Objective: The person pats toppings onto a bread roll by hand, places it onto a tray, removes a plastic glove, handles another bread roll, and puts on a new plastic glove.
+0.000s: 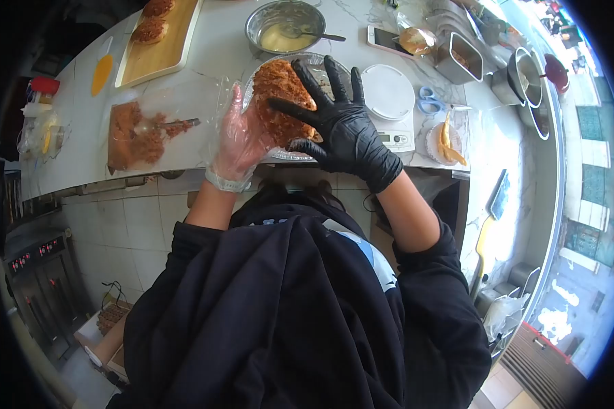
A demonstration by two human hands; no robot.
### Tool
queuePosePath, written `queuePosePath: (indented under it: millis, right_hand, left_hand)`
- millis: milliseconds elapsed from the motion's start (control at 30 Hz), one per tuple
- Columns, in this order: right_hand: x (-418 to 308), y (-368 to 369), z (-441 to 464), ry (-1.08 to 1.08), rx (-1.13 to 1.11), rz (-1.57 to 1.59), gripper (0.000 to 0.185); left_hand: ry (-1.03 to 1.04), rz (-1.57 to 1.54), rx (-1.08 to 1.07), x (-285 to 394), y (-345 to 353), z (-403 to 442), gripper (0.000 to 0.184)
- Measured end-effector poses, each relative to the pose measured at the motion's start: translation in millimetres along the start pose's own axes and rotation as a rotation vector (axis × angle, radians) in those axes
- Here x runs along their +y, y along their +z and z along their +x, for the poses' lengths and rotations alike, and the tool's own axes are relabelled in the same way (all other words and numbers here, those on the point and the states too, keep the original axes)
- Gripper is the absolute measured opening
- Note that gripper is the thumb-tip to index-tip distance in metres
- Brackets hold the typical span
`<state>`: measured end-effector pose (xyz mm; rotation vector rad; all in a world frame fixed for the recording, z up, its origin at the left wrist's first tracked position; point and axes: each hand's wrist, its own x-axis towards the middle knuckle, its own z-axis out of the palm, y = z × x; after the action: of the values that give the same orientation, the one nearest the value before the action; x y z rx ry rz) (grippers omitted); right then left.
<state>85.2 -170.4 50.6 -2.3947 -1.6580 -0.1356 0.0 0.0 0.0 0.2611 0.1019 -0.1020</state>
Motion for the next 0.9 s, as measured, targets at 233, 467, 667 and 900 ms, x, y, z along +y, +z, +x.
queuePosePath:
  millis: [233, 467, 667, 900]
  right_hand:
    - [-4.7, 5.0, -3.4, 0.063, 0.06, 0.017, 0.061]
    - [-0.4, 3.9, -11.1, 0.121, 0.091, 0.071, 0.065]
    - [6.6, 12.9, -17.6, 0.143, 0.121, 0.207, 0.068]
    - [-5.5, 12.1, -22.0, 0.134, 0.017, -0.021, 0.064]
  left_hand:
    - [-0.023, -0.083, -0.03, 1.5, -2.2, 0.4, 0.071]
    - [-0.003, -0.032, 0.017, -1.4, -2.4, 2.1, 0.073]
    - [-0.025, -0.045, 0.019, -0.7, 2.8, -2.0, 0.072]
    - [-0.013, -0.096, -0.022, -0.3, 0.4, -2.1, 0.073]
